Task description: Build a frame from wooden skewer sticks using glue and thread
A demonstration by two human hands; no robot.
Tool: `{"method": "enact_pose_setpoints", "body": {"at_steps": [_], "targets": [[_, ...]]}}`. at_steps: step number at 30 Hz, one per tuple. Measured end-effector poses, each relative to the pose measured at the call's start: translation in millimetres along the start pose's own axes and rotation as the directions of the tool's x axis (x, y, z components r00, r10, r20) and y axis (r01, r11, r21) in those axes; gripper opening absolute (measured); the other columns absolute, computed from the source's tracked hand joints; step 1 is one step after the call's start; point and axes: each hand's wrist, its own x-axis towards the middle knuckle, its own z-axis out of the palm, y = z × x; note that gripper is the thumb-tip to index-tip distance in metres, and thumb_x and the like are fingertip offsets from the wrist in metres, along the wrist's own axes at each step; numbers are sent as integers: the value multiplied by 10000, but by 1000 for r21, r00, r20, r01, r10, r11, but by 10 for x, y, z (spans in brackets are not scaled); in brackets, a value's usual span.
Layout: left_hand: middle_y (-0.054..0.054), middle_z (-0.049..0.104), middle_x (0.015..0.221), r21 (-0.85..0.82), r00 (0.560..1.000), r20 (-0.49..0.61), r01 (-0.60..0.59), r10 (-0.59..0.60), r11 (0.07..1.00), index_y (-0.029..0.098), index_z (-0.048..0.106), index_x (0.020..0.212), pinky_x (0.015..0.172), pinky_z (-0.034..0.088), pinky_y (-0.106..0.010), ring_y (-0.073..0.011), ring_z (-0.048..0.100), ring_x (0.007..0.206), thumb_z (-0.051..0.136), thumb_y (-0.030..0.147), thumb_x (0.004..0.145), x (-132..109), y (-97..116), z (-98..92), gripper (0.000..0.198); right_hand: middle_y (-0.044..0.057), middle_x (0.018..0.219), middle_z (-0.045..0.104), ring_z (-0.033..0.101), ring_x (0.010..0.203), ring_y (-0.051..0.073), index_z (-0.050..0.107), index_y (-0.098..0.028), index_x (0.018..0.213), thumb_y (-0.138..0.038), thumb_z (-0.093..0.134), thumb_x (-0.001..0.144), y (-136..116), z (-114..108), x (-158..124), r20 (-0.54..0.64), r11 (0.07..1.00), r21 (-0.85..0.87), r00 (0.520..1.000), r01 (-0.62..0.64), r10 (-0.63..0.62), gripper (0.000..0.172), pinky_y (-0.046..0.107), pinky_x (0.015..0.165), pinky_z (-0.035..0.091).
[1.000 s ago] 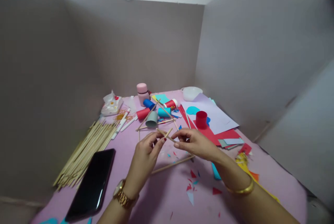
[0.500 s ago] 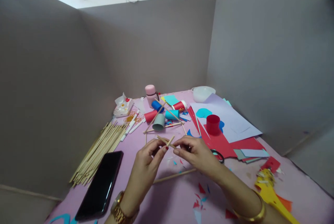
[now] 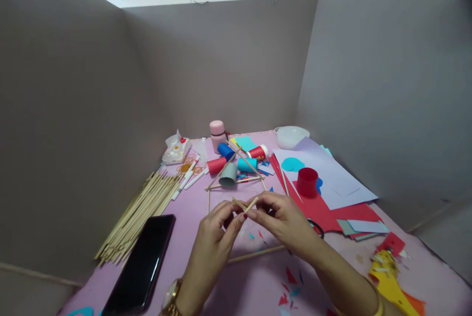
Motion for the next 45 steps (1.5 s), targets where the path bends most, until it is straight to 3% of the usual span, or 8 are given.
{"method": "enact_pose_setpoints", "body": {"at_steps": [6,13,23,30,35,42,45], "targets": [[-12,636,865,47,1000,9,-5,4,999,204,652,971,710,417,-250,-155,575,788,493,298,902,0,11,-8,197,-12,680,561,454,603,129,707,-166,921,-313,625,818,1,-9,21,11,987,151,998,-56,55,198,260,569,368],[10,633,826,94,1000,6,-1,0,996,207,639,900,639,395,-245,-134,541,712,525,305,885,8,25,-11,151,8,724,621,515,638,142,708,-178,964,-330,635,810,10,-14,20,38,976,199,996,-87,81,228,273,593,390],[-41,687,992,72,996,-43,75,-72,995,199,630,877,650,432,-247,-149,593,759,517,351,876,-4,16,20,190,-35,622,509,458,559,115,662,-141,998,-339,643,792,20,-48,-49,39,960,216,984,-176,171,286,244,515,348],[-20,646,929,-3,990,-75,116,-115,993,220,581,1076,776,452,-252,-158,611,886,463,377,905,-37,32,-13,260,-27,656,528,481,593,129,642,-156,1027,-328,629,811,3,-44,-46,45,962,232,990,-142,135,277,271,557,375],[-18,654,925,0,988,-117,106,-105,994,223,602,1031,740,464,-251,-158,617,854,483,357,899,-29,23,-22,222,-36,661,512,472,597,123,631,-162,1032,-329,634,808,-50,-37,-19,48,959,253,991,-131,123,280,266,556,370],[-62,660,1099,52,990,-138,29,-22,998,224,634,1076,857,449,-283,-184,596,1014,471,324,909,-34,68,0,253,-49,640,471,436,568,105,641,-186,982,-327,613,835,-165,-11,70,48,967,243,996,-79,70,206,238,505,332],[-54,666,1069,90,990,-143,21,-8,996,227,624,1094,792,467,-271,-174,602,930,514,331,889,-43,79,4,256,-49,644,492,458,563,102,627,-181,1006,-305,607,836,-189,-2,103,42,966,251,998,-65,56,210,236,506,345]]}}
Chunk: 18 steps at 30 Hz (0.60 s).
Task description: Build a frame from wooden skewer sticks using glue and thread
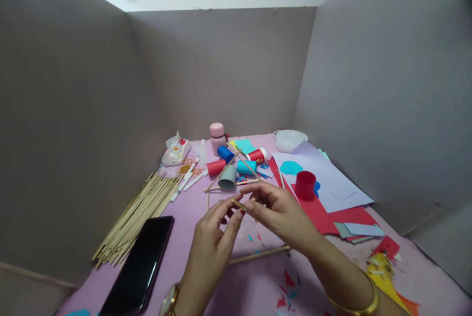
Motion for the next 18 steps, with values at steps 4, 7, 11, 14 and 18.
{"method": "enact_pose_setpoints", "body": {"at_steps": [4,7,11,14,18], "targets": [[-17,674,936,43,999,-30,-9,11,999,231,633,1066,691,468,-252,-147,568,756,586,327,845,14,7,14,246,-39,670,521,499,596,114,624,-182,1011,-284,600,837,-18,4,27,0,999,-49,1000,16,-16,203,250,541,385],[-7,672,880,24,999,-44,14,-13,1000,219,653,1021,685,458,-243,-144,562,751,597,329,836,28,14,30,222,-34,680,537,519,613,120,624,-186,1014,-293,591,849,-11,11,40,5,997,-73,1000,28,-27,199,255,555,399],[-6,663,828,-50,995,-30,91,-92,995,197,673,963,626,447,-231,-150,578,752,583,359,839,41,4,52,224,-38,673,529,514,610,117,623,-186,1025,-302,593,854,5,20,47,8,997,-75,999,35,-34,209,251,548,389],[-15,683,867,-139,994,21,112,-110,984,195,675,978,700,461,-250,-158,597,784,573,356,845,52,-13,60,232,-38,684,506,491,599,111,612,-185,1037,-342,595,852,-25,-19,32,29,1000,-12,1000,-6,7,243,243,521,379],[-22,698,911,-211,992,66,118,-107,970,197,676,956,746,462,-257,-165,611,825,561,331,853,57,-19,57,204,-5,819,526,534,734,131,582,-189,1047,-338,640,806,-108,-171,-3,55,990,110,995,-89,83,289,271,640,455]]}}
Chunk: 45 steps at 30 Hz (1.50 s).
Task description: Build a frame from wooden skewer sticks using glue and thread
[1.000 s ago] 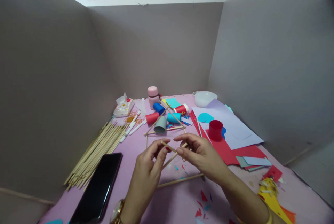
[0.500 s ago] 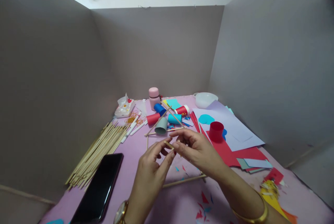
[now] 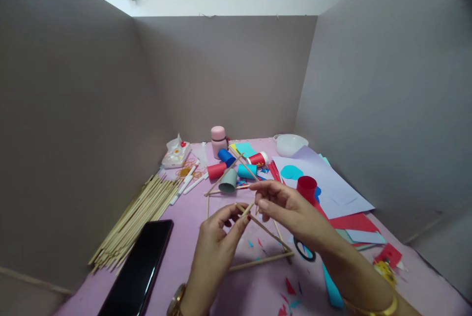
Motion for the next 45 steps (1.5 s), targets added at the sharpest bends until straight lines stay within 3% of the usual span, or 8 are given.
{"method": "enact_pose_setpoints", "body": {"at_steps": [3,11,16,24,31,37,40,45], "targets": [[-10,695,864,17,1000,-24,6,-5,1000,198,676,890,710,459,-241,-162,606,800,581,331,834,-3,-2,-4,172,15,882,577,576,818,149,602,-199,1006,-317,691,757,-15,-124,-24,-16,1000,25,1000,-17,17,289,318,758,472],[-13,702,873,23,1000,-23,0,0,1000,210,678,885,715,453,-261,-176,615,813,576,354,826,29,-29,-1,187,-24,628,633,577,548,107,643,-178,868,-327,737,725,36,-180,-44,-101,999,27,994,-34,36,227,236,507,433],[-23,699,886,-10,1000,5,12,-12,1000,200,669,910,718,445,-272,-181,606,813,560,352,838,17,-37,-3,200,-30,644,642,563,599,104,677,-211,854,-243,743,723,-65,-79,-22,-169,998,29,984,60,-55,150,234,568,427],[-8,694,815,-7,1000,-22,-10,10,1000,202,660,796,660,427,-250,-163,575,734,577,341,825,0,-33,8,165,-49,591,578,511,522,92,648,-190,834,-247,727,707,-167,34,193,-84,998,-29,995,48,-50,160,228,492,395],[-19,706,900,-26,1000,-3,4,-4,1000,207,649,787,726,438,-269,-189,616,857,573,347,830,14,-41,-1,164,-45,626,560,479,518,83,641,-177,870,-291,699,741,-112,-63,214,-132,998,-43,990,40,-45,182,218,474,379],[-24,705,929,-45,1000,-4,31,-31,998,204,650,793,760,436,-282,-200,618,902,580,347,823,5,-59,0,163,-16,687,612,532,591,116,656,-185,911,-240,653,775,-69,-141,193,-199,974,-219,974,64,-109,146,242,521,416],[-23,701,928,-45,999,-12,31,-32,998,202,649,798,743,430,-273,-191,613,884,584,343,821,4,-57,1,158,3,772,673,591,668,133,670,-199,897,-191,633,793,-131,-77,236,-126,933,-321,969,162,-212,111,250,569,447],[14,671,817,-99,999,-36,25,-29,995,221,580,949,690,410,-254,-153,589,770,600,328,821,0,-71,27,168,5,845,721,639,725,125,690,-204,922,-74,595,817,-270,54,303,136,794,-483,927,369,-348,193,230,621,485]]}}
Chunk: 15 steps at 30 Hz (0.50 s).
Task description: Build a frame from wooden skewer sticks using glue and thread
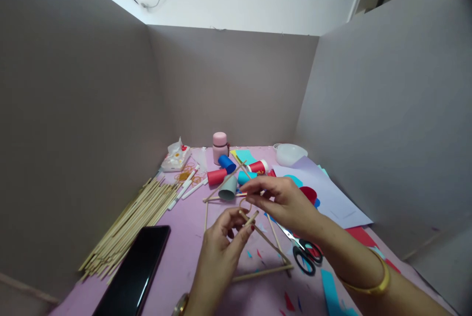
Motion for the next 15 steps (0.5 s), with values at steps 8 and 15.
{"method": "enact_pose_setpoints", "body": {"at_steps": [8,15], "targets": [[39,646,833,-76,1000,4,4,-4,997,270,491,1106,707,402,-246,-145,588,814,585,361,848,2,-28,33,289,67,897,747,641,782,137,704,-136,980,-27,588,840,-55,-31,10,173,951,-140,953,275,-250,212,239,706,484],[42,619,801,-3,998,15,-53,53,999,239,563,906,682,393,-244,-133,567,765,570,341,859,28,-9,14,112,59,843,737,589,748,159,686,-128,987,-93,543,896,-18,-127,-69,200,889,-270,924,370,-324,173,267,677,457]]}}
